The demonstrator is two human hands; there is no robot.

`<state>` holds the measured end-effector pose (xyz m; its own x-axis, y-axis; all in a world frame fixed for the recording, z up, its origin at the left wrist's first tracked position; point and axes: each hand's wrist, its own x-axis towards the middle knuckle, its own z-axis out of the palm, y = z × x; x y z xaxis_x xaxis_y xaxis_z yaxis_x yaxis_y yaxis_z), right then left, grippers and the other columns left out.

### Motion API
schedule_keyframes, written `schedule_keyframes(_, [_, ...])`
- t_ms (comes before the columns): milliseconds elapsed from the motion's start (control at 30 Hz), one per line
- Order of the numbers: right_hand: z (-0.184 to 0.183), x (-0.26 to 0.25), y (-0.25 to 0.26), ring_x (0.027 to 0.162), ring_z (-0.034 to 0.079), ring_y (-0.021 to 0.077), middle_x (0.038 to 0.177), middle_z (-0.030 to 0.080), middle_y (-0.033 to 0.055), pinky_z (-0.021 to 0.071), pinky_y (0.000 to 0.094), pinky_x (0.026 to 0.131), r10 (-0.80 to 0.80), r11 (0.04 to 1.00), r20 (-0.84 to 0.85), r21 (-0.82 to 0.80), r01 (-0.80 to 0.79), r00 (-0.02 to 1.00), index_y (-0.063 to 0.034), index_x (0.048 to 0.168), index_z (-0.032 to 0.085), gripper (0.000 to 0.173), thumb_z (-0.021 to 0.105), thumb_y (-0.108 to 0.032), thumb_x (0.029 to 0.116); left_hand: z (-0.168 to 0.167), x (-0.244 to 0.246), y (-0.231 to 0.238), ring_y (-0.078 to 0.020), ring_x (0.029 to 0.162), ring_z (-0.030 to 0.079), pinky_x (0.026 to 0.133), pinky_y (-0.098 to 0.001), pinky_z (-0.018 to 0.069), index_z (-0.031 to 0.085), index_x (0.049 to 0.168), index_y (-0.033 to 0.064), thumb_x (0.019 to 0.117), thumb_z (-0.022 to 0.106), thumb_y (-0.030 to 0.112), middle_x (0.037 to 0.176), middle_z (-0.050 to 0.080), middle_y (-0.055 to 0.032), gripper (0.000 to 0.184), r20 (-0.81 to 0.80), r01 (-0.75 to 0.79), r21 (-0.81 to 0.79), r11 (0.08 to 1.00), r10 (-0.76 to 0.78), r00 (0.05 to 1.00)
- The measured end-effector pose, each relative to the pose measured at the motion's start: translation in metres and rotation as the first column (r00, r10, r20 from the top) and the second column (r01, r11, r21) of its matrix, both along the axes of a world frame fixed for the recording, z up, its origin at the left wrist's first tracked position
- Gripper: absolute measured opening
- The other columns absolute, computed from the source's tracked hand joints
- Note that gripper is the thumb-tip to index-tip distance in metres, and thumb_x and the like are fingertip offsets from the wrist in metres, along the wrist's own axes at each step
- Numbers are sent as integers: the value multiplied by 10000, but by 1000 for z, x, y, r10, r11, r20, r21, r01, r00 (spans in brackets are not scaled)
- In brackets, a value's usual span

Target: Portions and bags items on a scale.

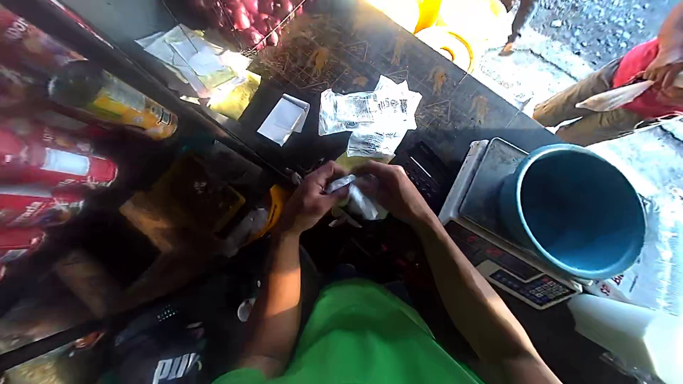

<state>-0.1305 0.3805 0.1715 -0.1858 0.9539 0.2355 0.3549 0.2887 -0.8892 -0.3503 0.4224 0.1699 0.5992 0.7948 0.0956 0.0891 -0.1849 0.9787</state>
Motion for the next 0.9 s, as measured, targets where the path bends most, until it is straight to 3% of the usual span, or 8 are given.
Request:
schedule_keyframes(67, [-10,5,-7,653,625,66,810,687,21,557,259,599,-141,989,-90,-52,136,986,-37,1056,701,170,578,-153,1037,6,-7,9,-111,700,661,611,-272,602,631,1114,43,990,619,101,914,680,-39,138,49,-52,-16,999,53,997])
schedule_keyframes(233, [-31,31,-63,692,634,54,821,669,-12,571,248,627,-487,872,-217,-73,484,846,-64,1040,684,195,552,-207,1059,15,-7,11,-40,530,562,442,-182,486,656,1073,145,1012,624,199,793,661,25,88,86,-122,-144,982,135,987])
schedule_keyframes(400, [-14,66,-129,682,625,19,807,666,-41,559,202,620,-625,773,-232,-44,633,746,-79,1022,696,158,568,-169,1046,12,60,21,-81,859,685,799,-324,612,633,1104,173,1046,516,166,933,690,48,131,495,-105,-407,908,315,810])
schedule_keyframes(500, [-6,81,-161,707,616,-12,842,672,-66,546,171,637,-661,723,-261,33,690,704,-89,1019,699,158,569,-175,1045,8,112,-30,-129,1056,685,908,-396,592,609,1271,241,1054,351,612,1129,707,26,502,512,71,-622,780,336,791])
schedule_keyframes(600, [-6,96,-188,739,623,-28,881,677,-70,552,158,666,-686,678,-284,84,730,670,-82,1031,693,137,573,-145,1045,-14,144,-101,-289,1170,661,896,-535,589,526,1410,272,709,465,959,1327,652,-66,983,553,369,-679,634,112,826])
schedule_keyframes(667, [-9,108,-210,745,622,-37,890,683,-64,548,146,676,-688,678,-280,83,730,670,-71,1029,691,119,581,-113,1035,-16,158,-132,-259,1135,683,887,-477,607,525,1387,216,761,600,838,1295,672,-58,885,525,363,-632,685,34,850])
schedule_keyframes(767, [-23,129,-243,706,594,-45,839,667,-47,521,130,638,-643,732,-239,88,676,727,-52,1066,677,141,638,-178,1017,2,181,-144,-153,897,721,779,-375,630,633,1183,121,1044,572,289,1036,725,-21,227,265,22,-512,859,133,955])
schedule_keyframes(900, [-30,156,-269,677,671,76,827,725,33,588,281,623,-482,873,56,-59,484,875,-57,1220,650,412,736,-348,940,25,183,-132,-101,770,714,713,-308,632,676,1063,38,1084,509,230,891,728,-29,255,-164,58,-66,996,-68,984])
